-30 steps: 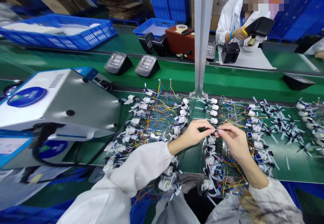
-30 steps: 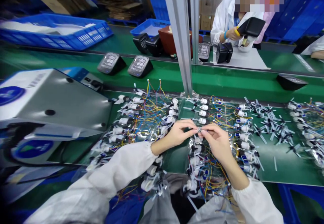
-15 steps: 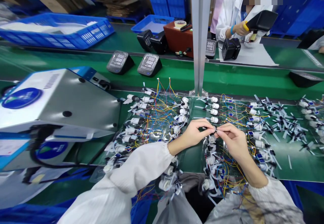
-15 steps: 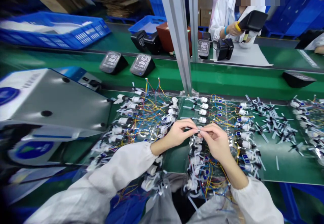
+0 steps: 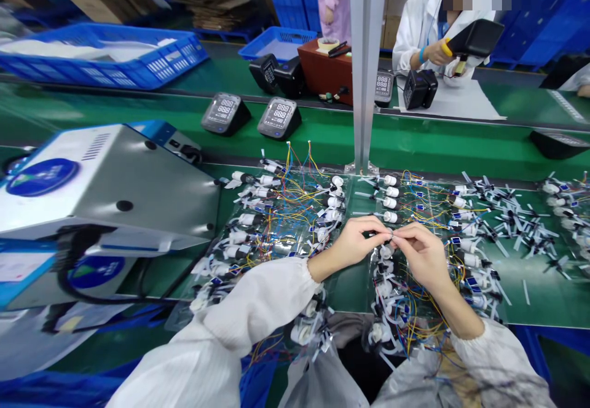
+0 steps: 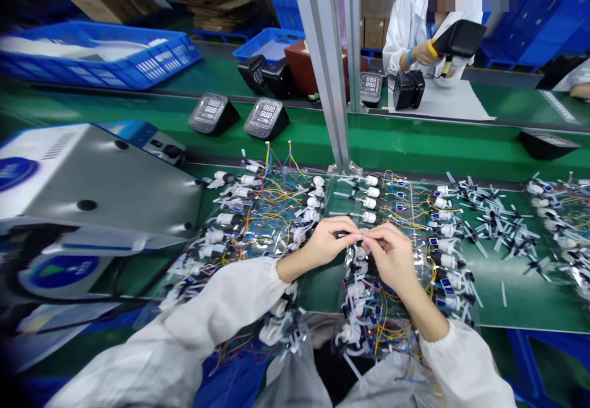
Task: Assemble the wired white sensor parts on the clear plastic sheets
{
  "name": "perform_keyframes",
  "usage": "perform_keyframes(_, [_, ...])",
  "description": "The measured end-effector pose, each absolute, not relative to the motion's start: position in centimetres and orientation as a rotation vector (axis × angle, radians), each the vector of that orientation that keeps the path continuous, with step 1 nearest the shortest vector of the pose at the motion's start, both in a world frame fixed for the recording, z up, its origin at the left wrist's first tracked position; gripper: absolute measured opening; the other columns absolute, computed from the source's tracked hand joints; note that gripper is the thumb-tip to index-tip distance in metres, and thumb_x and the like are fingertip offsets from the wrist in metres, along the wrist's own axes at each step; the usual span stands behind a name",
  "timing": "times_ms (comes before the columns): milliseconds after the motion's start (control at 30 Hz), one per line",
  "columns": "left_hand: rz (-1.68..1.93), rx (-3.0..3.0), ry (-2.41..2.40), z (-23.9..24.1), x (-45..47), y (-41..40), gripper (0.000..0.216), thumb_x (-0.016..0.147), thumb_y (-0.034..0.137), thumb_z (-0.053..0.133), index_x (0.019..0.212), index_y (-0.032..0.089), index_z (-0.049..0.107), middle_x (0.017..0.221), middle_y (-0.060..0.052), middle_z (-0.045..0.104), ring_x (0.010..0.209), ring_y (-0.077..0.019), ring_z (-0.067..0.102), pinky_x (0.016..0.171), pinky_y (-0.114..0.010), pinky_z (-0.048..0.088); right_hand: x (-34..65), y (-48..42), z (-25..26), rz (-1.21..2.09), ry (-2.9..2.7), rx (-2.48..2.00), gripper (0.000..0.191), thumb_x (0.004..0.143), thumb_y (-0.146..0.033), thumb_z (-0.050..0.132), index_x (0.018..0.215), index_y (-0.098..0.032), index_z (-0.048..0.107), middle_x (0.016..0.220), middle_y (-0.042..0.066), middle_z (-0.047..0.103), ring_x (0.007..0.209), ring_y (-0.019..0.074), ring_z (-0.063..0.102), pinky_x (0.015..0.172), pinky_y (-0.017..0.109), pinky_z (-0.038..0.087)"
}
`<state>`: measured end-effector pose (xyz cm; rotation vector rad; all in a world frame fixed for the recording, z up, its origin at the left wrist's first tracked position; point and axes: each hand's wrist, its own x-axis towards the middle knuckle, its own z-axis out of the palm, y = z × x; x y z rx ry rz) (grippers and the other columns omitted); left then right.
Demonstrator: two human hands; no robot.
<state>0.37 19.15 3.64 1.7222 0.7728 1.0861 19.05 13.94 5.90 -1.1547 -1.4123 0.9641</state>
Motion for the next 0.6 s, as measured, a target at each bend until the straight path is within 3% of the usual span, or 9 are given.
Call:
perform_keyframes(300, [1.202, 1.832, 0.691, 3.86, 0.38, 19.19, 0.011, 0.092, 0.023, 0.074, 0.098, 0.018, 0.082, 0.094, -0.01, 0.08, 0.089, -0.0197, 0.073, 0.083, -0.032, 0.058, 19.69, 13.76, 5.35, 0.988, -1.356, -1.144, 0.005, 0.091, -0.028, 0.076, 0.091, -0.023, 0.076, 0.091, 0.004, 0.07, 0.077, 0.0167, 0.07, 0.07, 0.032, 0.061])
perform_keyframes(600, [1.293, 1.837, 0.628, 2.95, 0.32, 19.0, 0.01, 0.091, 0.017, 0.075, 0.098, 0.018, 0.082, 0.087, -0.009, 0.08, 0.079, -0.0181, 0.072, 0.072, -0.032, 0.058, 19.59, 13.83, 4.96, 0.998, -1.372, -1.076, 0.004, 0.09, -0.021, 0.077, 0.086, -0.023, 0.075, 0.087, 0.003, 0.071, 0.076, 0.016, 0.07, 0.069, 0.03, 0.06])
